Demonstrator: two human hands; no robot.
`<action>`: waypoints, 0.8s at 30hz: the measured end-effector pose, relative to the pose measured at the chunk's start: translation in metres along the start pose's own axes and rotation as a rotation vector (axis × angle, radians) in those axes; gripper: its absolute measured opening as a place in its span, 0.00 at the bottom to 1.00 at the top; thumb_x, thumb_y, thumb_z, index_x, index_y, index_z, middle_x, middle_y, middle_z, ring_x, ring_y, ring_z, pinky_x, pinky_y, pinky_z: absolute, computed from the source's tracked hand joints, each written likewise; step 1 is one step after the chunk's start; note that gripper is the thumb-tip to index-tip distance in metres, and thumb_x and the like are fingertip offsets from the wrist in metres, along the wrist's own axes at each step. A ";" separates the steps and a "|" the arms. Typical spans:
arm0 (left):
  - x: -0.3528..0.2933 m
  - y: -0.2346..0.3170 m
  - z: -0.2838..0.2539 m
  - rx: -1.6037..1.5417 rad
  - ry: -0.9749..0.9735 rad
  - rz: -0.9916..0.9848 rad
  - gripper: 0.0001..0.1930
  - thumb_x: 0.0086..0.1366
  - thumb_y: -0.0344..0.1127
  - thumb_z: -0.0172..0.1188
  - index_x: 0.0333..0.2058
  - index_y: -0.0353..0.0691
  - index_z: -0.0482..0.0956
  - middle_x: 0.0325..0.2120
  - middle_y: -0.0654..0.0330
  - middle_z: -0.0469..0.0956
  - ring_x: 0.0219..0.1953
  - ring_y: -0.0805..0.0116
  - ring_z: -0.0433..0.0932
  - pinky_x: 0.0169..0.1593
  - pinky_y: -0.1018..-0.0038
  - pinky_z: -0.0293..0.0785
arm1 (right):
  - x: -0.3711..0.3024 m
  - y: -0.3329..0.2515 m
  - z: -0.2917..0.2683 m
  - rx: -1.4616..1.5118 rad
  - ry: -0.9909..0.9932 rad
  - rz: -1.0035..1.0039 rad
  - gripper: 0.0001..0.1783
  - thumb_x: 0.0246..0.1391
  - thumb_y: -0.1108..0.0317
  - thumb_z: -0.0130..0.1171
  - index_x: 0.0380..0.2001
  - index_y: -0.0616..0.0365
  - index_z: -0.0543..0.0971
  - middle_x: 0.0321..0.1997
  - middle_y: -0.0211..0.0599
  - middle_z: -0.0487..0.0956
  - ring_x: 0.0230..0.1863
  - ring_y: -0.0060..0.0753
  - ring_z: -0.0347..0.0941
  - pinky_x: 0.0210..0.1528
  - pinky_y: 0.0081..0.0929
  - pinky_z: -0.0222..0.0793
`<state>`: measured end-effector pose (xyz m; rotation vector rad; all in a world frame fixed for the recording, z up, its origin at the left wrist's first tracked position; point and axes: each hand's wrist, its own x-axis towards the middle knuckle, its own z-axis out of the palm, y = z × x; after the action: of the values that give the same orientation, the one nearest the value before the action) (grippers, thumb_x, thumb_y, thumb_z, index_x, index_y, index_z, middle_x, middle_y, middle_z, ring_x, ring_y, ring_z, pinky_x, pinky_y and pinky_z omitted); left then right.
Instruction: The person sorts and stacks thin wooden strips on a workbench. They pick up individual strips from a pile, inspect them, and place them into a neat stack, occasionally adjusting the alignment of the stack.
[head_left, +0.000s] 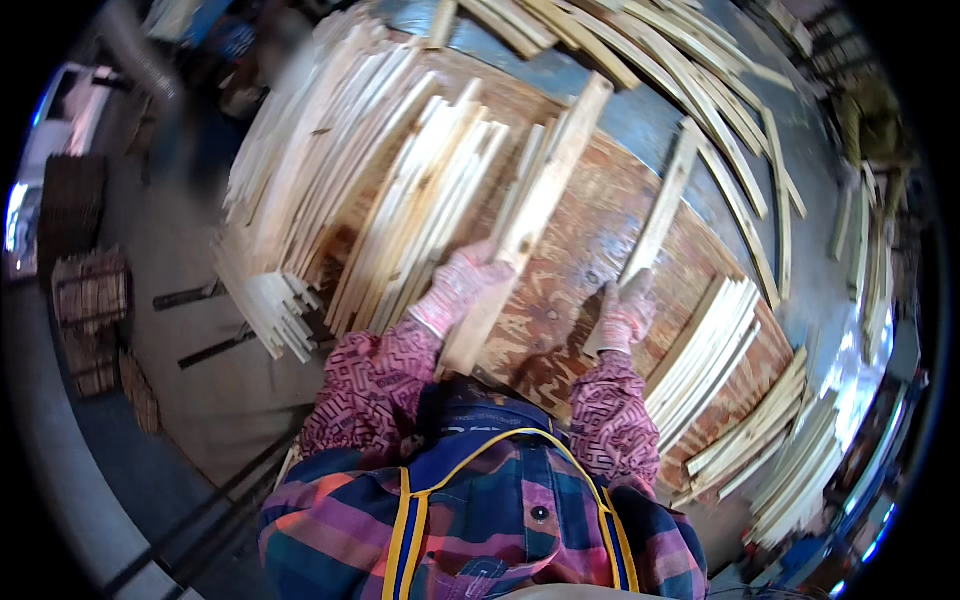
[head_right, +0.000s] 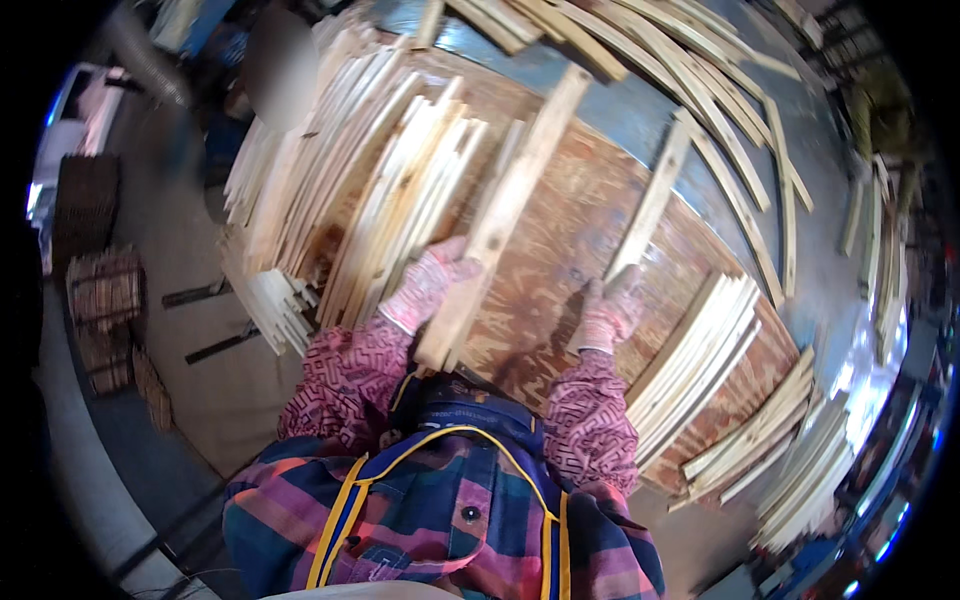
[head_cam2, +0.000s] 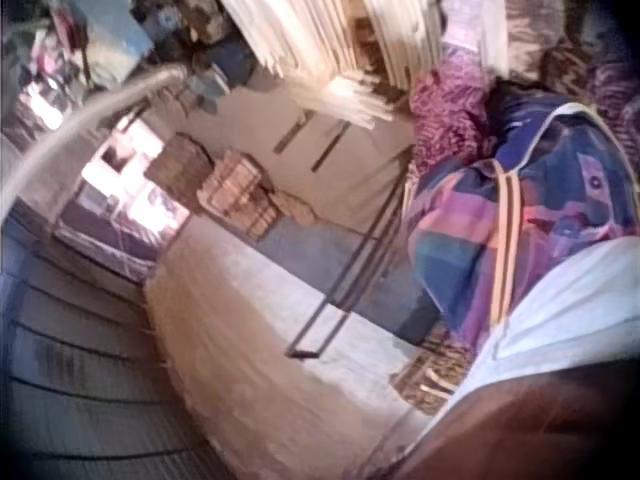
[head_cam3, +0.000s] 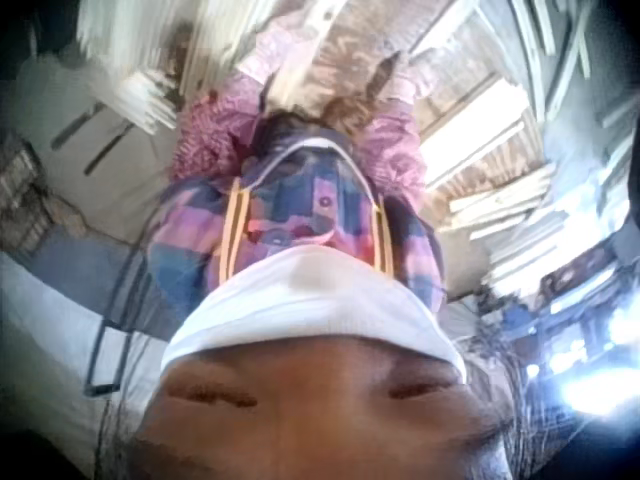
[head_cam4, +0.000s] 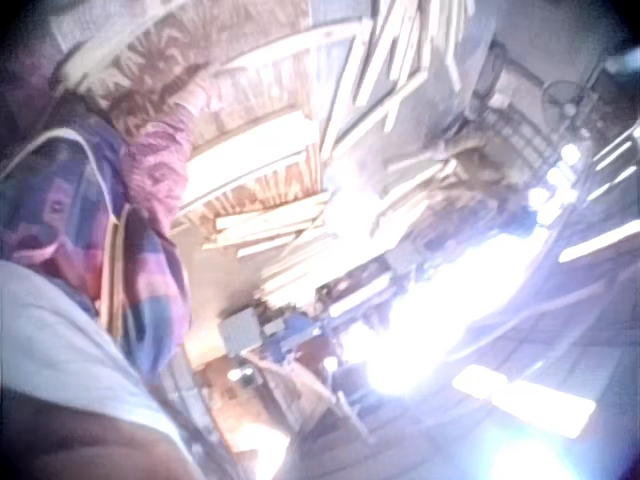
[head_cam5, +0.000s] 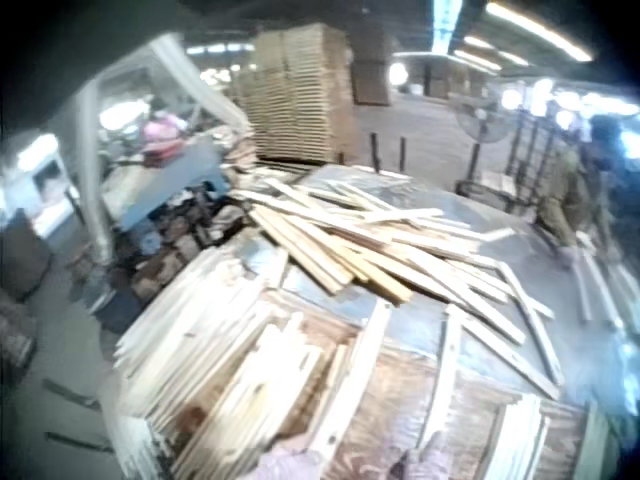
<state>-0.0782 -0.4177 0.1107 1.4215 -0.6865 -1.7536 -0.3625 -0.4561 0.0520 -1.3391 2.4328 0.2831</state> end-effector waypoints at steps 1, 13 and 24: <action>-0.008 0.009 -0.030 0.098 0.095 0.033 0.31 0.62 0.36 0.67 0.61 0.29 0.69 0.55 0.52 0.77 0.55 0.68 0.76 0.57 0.75 0.71 | 0.000 -0.003 -0.003 0.023 0.019 -0.036 0.50 0.52 0.40 0.61 0.72 0.49 0.55 0.59 0.52 0.73 0.61 0.54 0.69 0.64 0.42 0.64; -0.019 0.016 -0.244 1.665 0.840 0.069 0.30 0.64 0.47 0.56 0.65 0.54 0.64 0.43 0.53 0.77 0.47 0.51 0.77 0.48 0.56 0.75 | 0.002 0.028 0.022 0.082 0.154 -0.251 0.54 0.47 0.34 0.64 0.71 0.46 0.56 0.57 0.56 0.74 0.60 0.55 0.71 0.59 0.46 0.68; 0.024 0.023 -0.175 1.711 0.802 0.427 0.39 0.61 0.50 0.65 0.69 0.53 0.59 0.59 0.52 0.70 0.60 0.52 0.70 0.62 0.62 0.69 | -0.043 0.043 0.026 1.628 -0.575 -0.052 0.28 0.60 0.81 0.52 0.65 0.61 0.68 0.49 0.35 0.80 0.46 0.30 0.77 0.52 0.29 0.75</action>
<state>0.0949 -0.4408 0.0740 2.4049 -1.9254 0.2036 -0.3723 -0.3908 0.0454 -0.3978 1.2936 -0.9787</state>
